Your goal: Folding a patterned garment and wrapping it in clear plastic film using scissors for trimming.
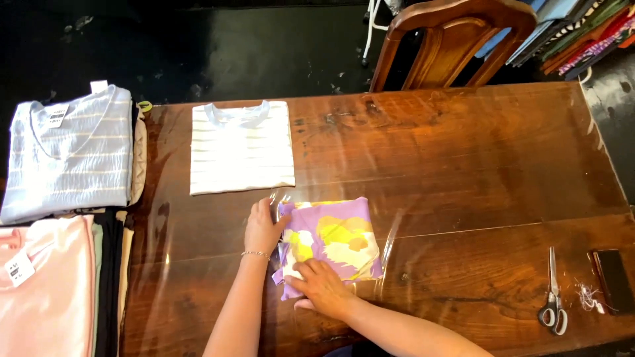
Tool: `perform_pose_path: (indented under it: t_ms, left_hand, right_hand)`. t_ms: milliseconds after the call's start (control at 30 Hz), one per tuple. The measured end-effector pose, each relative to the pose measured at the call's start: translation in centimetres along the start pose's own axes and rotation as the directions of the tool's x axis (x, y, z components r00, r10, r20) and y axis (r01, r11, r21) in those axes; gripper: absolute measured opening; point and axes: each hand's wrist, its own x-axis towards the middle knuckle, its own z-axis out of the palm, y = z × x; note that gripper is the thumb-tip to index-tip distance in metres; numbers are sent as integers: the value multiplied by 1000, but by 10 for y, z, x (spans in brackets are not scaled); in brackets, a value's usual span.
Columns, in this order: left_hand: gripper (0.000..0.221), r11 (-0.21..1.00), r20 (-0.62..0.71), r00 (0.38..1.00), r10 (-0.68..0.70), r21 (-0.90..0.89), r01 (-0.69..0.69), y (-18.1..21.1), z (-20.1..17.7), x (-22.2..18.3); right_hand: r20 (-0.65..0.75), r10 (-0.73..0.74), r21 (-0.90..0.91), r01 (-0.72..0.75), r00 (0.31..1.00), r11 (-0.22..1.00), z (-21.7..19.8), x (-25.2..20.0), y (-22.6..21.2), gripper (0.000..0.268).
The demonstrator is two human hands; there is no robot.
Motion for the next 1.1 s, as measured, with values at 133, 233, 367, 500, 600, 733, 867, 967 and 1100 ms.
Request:
perform_pose_path:
  t_ms: [133,233,367,500,600,733,867,967,1100]
  left_hand:
    - [94,1000,165,986,-9,8,8,3,17,28]
    - [66,987,187,978,92,113,-114,-21,45,51]
    - [18,993,176,978,116,1,-118,-34,54,58]
    - [31,992,319,947,-18,-111,56,-30,22,43]
    - [40,974,386,917,-96,-155,168,10,-26,5]
    - [60,915,384,923,-36,-358,184,45,-73,-49]
    - [34,852,433,900,-44,-454,260,55,-90,-113]
    - [28,762,464,874,-142,-513,396,84,-113,-168]
    - [23,248,515,845,-146,-808,535,56,-84,-213]
  right_hand:
    - [-27,3,-24,-4,1000,1000,11,5,2,48]
    - [-155,-25,2,26,988,1000,26,6,7,28]
    - [-125,64,-9,-65,990,998,34,7,10,14]
    - [-103,259,373,-204,960,905,-2,1,17,14]
    - [-135,327,439,-239,935,866,-36,-18,20,14]
    - [-179,276,527,-145,944,837,-78,-57,26,18]
    - [-144,287,639,-132,947,758,-148,-97,11,15]
    - [-68,384,780,-191,921,596,-173,-126,9,14]
    - [99,530,887,-316,842,337,-146,-154,50,8]
